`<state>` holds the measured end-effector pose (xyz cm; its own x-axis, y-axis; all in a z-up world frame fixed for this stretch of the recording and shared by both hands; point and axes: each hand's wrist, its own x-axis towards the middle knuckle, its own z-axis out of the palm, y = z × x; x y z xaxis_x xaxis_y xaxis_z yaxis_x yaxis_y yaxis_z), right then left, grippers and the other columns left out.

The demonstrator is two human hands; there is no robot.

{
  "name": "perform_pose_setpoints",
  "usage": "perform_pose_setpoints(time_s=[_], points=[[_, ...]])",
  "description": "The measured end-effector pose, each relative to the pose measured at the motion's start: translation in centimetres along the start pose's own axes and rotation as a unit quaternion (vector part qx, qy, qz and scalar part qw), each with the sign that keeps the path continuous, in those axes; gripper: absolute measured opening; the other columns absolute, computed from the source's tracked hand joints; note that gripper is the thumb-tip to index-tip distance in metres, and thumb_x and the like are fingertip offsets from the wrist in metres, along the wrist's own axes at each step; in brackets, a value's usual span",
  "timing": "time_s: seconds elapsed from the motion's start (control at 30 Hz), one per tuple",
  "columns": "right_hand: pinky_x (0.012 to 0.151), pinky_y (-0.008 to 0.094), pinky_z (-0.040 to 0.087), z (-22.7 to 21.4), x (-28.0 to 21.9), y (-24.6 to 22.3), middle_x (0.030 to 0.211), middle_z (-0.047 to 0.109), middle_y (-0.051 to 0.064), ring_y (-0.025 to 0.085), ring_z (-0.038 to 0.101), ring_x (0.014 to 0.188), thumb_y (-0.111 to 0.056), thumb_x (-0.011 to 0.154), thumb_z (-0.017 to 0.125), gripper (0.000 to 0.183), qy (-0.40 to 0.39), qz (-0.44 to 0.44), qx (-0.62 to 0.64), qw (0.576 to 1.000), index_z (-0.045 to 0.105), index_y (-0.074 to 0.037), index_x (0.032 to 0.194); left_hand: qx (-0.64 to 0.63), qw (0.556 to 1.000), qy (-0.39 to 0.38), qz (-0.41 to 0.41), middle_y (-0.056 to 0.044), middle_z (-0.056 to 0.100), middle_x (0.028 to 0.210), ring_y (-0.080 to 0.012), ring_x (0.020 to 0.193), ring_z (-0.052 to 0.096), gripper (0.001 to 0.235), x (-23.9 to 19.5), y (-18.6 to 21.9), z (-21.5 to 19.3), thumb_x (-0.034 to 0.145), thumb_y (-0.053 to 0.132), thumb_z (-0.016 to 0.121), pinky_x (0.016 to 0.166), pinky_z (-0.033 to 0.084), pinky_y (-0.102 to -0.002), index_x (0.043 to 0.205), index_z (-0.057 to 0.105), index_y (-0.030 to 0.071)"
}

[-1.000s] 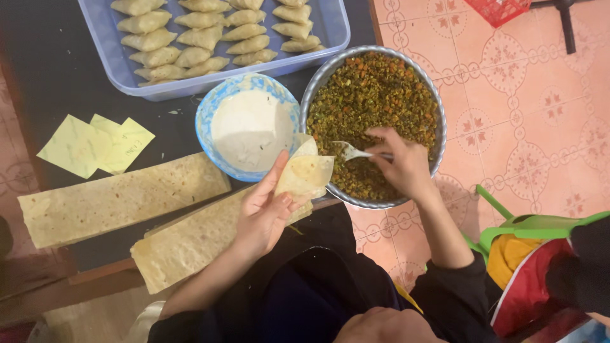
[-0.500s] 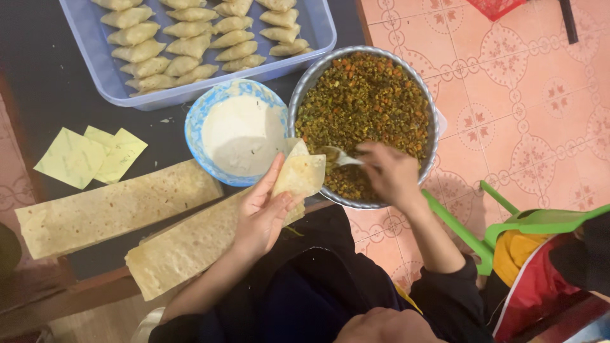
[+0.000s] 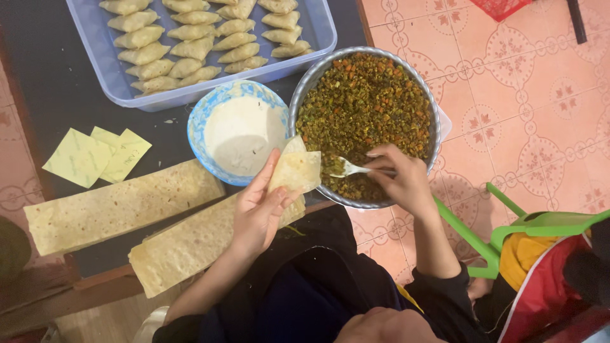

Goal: The person repeatedly takes square pastry sheets, spoons a vegetable filling onto them, folds them into triangular samosas, and places them in a tray. The process is continuous and repetitive throughout the clip.

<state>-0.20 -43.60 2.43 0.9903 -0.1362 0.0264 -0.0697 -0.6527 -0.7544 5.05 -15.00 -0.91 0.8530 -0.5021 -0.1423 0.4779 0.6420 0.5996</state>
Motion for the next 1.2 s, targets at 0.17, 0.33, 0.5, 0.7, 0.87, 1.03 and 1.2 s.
perform_pose_setpoints(time_s=[0.17, 0.33, 0.5, 0.7, 0.87, 1.03, 1.2], points=[[0.083, 0.031, 0.065, -2.0, -1.5, 0.0, 0.102, 0.080, 0.011, 0.022, 0.079, 0.097, 0.003, 0.087, 0.076, 0.037, 0.050, 0.041, -0.001, 0.998, 0.061, -0.005, 0.120, 0.047, 0.996, 0.015, -0.068, -0.019, 0.044, 0.160, -0.0243, 0.131, 0.057, 0.063, 1.3, -1.1, 0.3, 0.101, -0.010, 0.048, 0.113, 0.048, -0.043, 0.161, 0.031, -0.001], [0.074, 0.029, 0.062, -2.4, -2.9, -2.2, 0.102, 0.078, 0.011, 0.021, 0.078, 0.091, 0.002, 0.090, 0.078, 0.028, 0.146, -0.052, -0.126, 0.980, 0.064, -0.003, 0.113, 0.064, 0.989, -0.013, -0.135, -0.012, 0.044, 0.159, -0.0217, 0.126, 0.061, 0.061, 2.9, -3.9, 2.2, 0.100, -0.006, 0.050, 0.111, 0.047, -0.041, 0.158, 0.033, 0.004], [0.051, 0.035, 0.044, 0.0, -3.8, -3.6, 0.073, 0.065, 0.011, 0.023, 0.060, 0.058, 0.005, 0.083, 0.087, 0.022, 0.278, -0.193, -0.302, 0.891, 0.073, -0.001, 0.099, -0.052, 0.991, -0.044, -0.113, -0.015, 0.044, 0.111, -0.0205, 0.107, 0.056, 0.065, 3.0, -5.4, 3.3, 0.105, -0.008, 0.049, 0.119, 0.050, -0.046, 0.167, 0.030, 0.003], [0.058, 0.034, 0.048, 3.3, -4.7, -2.4, 0.085, 0.069, 0.013, 0.025, 0.063, 0.068, 0.006, 0.089, 0.088, 0.034, 0.393, -0.283, -0.273, 0.831, 0.062, 0.000, 0.109, -0.162, 0.980, -0.105, -0.055, -0.016, 0.041, 0.162, -0.0289, 0.135, 0.057, 0.063, 2.8, -6.1, 3.2, 0.104, -0.009, 0.047, 0.118, 0.048, -0.044, 0.163, 0.028, 0.001], [0.079, 0.035, 0.051, 1.4, -5.1, -1.4, 0.094, 0.075, 0.011, 0.024, 0.067, 0.083, 0.004, 0.086, 0.093, 0.044, 0.426, -0.167, -0.238, 0.857, 0.063, 0.004, 0.118, -0.217, 0.969, -0.101, -0.068, -0.014, 0.040, 0.162, -0.0282, 0.135, 0.057, 0.062, 2.5, -6.8, 2.1, 0.102, -0.008, 0.051, 0.115, 0.050, -0.046, 0.161, 0.030, 0.000], [0.113, 0.043, 0.046, 1.1, -4.3, -2.3, 0.134, 0.063, 0.018, 0.031, 0.059, 0.130, -0.007, 0.076, 0.091, 0.073, 0.151, -0.098, -0.038, 0.983, 0.055, -0.005, 0.140, -0.220, 0.970, -0.085, -0.063, -0.018, 0.051, 0.153, -0.0283, 0.132, 0.060, 0.056, 2.4, -8.1, 0.8, 0.100, -0.009, 0.057, 0.112, 0.052, -0.047, 0.154, 0.043, -0.002], [0.130, 0.049, 0.028, 3.4, -4.7, -3.7, 0.162, 0.041, 0.015, 0.033, 0.044, 0.151, -0.044, 0.084, 0.088, 0.098, 0.030, -0.174, 0.320, 0.931, 0.034, -0.012, 0.160, -0.169, 0.981, -0.074, -0.058, -0.018, 0.066, 0.136, -0.0247, 0.115, 0.069, 0.050, 1.8, -9.5, -0.8, 0.098, -0.009, 0.063, 0.105, 0.057, -0.044, 0.147, 0.054, -0.001]])
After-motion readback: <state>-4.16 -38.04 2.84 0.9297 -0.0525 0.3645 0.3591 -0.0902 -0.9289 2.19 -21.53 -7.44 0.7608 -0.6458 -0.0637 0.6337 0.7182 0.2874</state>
